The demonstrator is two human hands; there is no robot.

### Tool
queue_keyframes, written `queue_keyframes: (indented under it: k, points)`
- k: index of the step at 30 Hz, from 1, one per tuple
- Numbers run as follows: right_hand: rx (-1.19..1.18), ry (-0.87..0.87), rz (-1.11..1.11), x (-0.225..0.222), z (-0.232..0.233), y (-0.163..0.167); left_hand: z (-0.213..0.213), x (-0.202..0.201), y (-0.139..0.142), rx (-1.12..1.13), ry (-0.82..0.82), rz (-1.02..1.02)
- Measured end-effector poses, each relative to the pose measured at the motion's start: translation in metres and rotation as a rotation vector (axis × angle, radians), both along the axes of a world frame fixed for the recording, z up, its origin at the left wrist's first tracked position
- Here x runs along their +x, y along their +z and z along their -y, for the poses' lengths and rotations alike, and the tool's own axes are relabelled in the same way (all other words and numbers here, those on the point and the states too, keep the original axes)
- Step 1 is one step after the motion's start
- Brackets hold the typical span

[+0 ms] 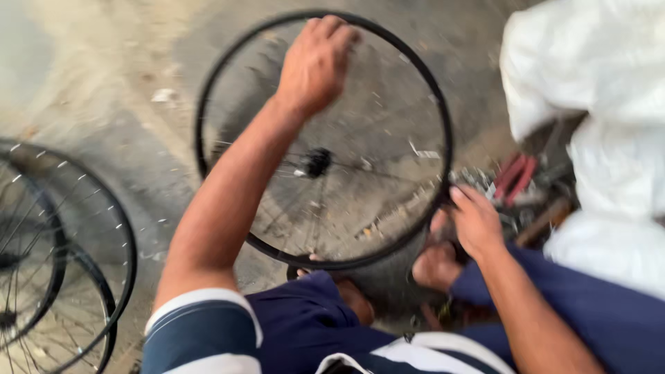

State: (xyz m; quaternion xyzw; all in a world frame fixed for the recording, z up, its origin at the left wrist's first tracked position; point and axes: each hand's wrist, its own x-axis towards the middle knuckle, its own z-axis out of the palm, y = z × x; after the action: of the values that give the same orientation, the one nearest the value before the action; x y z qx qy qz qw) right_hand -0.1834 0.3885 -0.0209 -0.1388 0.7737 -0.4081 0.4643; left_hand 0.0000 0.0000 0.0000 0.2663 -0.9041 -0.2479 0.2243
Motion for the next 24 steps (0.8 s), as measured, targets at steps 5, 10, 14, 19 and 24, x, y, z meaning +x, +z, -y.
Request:
queue_keyframes:
  k: [5, 10, 14, 19, 24]
  points:
    - [-0.155, -0.307, 0.411, -0.007, -0.012, -0.009, -0.163, -0.075, 0.0, 0.455, -0.453, 0.583]
    - [-0.19, -0.367, 0.385, -0.025, -0.025, 0.023, -0.242, -0.103, 0.021, 0.61, -0.251, 0.548]
    - [-0.156, -0.516, 0.33, -0.032, -0.038, 0.017, -0.27, -0.111, 0.002, 0.706, -0.096, 0.538]
    - [-0.131, -0.416, 0.275, -0.05, -0.046, 0.057, -0.293, -0.135, 0.037, 0.515, -0.082, 0.619]
    - [-0.209, -0.348, 0.394, -0.046, -0.087, 0.038, -0.319, -0.125, 0.031, 0.543, -0.095, 0.567]
